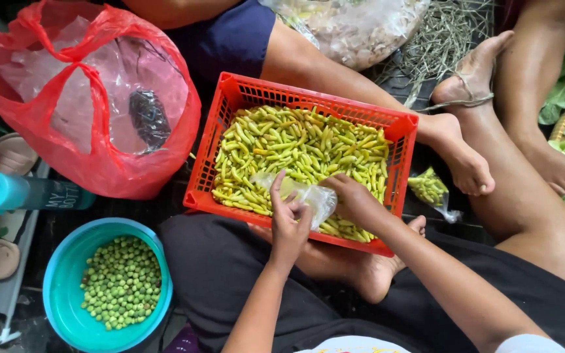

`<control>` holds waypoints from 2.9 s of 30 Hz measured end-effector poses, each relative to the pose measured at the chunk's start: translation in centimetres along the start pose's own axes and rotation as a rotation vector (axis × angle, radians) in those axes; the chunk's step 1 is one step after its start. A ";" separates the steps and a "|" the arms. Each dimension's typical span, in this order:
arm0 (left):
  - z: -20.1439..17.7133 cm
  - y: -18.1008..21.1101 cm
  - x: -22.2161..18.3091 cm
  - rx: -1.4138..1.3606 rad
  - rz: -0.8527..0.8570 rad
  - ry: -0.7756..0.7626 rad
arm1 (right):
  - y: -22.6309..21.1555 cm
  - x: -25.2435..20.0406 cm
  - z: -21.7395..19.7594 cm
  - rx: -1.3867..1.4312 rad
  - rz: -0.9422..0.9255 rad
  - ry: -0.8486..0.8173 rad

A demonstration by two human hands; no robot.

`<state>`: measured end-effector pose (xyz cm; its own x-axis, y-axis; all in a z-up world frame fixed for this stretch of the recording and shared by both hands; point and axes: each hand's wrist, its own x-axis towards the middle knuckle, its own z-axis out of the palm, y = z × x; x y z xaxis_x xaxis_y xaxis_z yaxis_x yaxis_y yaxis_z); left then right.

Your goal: The person sorts through a crate of small green peppers by hand and places them into small plastic bags, sometimes tying the bags once full.

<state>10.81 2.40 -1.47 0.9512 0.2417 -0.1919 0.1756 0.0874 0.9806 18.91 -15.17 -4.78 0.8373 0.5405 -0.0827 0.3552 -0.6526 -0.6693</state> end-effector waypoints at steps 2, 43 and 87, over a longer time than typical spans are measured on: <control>-0.5 -0.5 0.3 0.006 0.032 0.016 | -2.2 -0.3 -3.5 0.154 0.145 -0.052; 1.6 1.3 -0.3 0.298 0.259 -0.018 | -7.1 -2.1 -9.4 1.318 0.681 -0.231; 3.0 2.0 -1.7 -0.178 0.282 -0.057 | -10.0 -2.8 -11.5 -0.095 0.161 -0.277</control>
<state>10.32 -0.75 0.93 0.9696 0.2262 0.0935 -0.1388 0.1935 0.9712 17.80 -16.27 10.61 0.7454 0.5418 -0.3883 0.2756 -0.7809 -0.5605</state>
